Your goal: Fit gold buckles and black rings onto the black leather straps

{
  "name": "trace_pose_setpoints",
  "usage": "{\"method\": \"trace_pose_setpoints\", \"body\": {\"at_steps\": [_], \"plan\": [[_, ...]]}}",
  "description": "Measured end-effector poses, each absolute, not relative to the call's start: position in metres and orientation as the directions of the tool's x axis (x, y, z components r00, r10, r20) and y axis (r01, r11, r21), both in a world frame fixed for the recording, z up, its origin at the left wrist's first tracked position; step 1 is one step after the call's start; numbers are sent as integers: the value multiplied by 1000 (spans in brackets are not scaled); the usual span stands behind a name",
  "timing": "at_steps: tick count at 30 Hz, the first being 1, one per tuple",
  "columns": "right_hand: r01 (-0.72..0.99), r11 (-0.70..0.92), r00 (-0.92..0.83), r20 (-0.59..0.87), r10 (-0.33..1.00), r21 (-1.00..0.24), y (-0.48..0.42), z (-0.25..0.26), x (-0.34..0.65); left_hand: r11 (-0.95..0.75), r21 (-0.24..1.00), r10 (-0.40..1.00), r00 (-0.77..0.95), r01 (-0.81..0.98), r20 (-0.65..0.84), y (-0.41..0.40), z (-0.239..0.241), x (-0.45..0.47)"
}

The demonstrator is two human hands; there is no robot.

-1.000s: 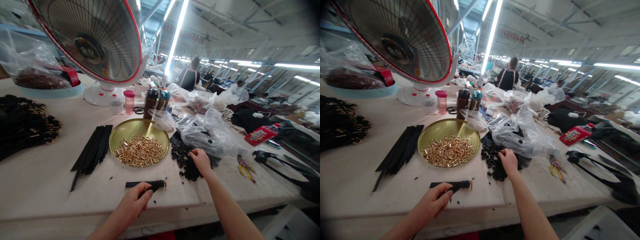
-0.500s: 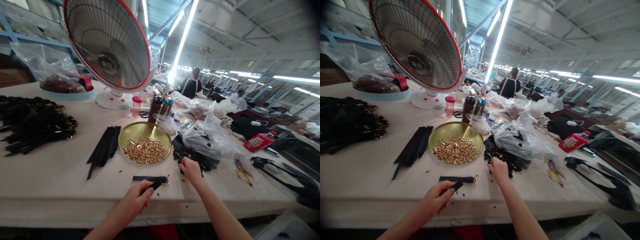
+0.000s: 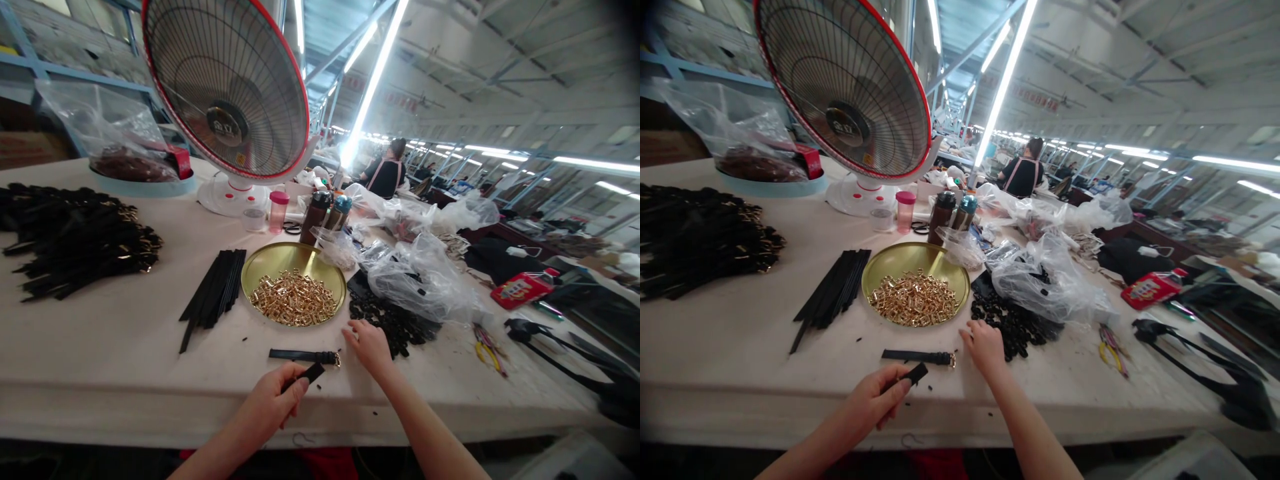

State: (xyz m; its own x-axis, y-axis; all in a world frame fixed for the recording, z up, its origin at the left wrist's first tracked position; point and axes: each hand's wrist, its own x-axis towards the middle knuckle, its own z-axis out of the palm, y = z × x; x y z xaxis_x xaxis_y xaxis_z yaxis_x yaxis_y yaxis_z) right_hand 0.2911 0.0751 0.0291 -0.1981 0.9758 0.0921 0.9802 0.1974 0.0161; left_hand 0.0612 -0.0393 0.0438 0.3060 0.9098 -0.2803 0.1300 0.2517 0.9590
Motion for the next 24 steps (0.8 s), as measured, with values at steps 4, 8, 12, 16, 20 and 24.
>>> {"method": "trace_pose_setpoints", "body": {"at_steps": [4,8,12,16,20,24], "plan": [[997,73,-73,132,988,8,93,31,308,264,956,910,296,129,-291,-38,41,62],[999,52,-51,119,992,-9,109,27,304,287,950,899,307,125,-312,-37,39,65],[995,68,-59,117,991,-71,113,24,291,313,941,886,315,133,-339,-36,37,64],[973,93,-67,126,990,-212,112,28,291,295,943,896,299,154,-329,-31,39,62],[893,114,-65,126,990,-436,99,37,283,229,962,924,278,149,-263,-17,50,63],[639,109,-100,58,993,-761,65,53,252,142,982,963,214,122,-166,-3,64,67]]}}
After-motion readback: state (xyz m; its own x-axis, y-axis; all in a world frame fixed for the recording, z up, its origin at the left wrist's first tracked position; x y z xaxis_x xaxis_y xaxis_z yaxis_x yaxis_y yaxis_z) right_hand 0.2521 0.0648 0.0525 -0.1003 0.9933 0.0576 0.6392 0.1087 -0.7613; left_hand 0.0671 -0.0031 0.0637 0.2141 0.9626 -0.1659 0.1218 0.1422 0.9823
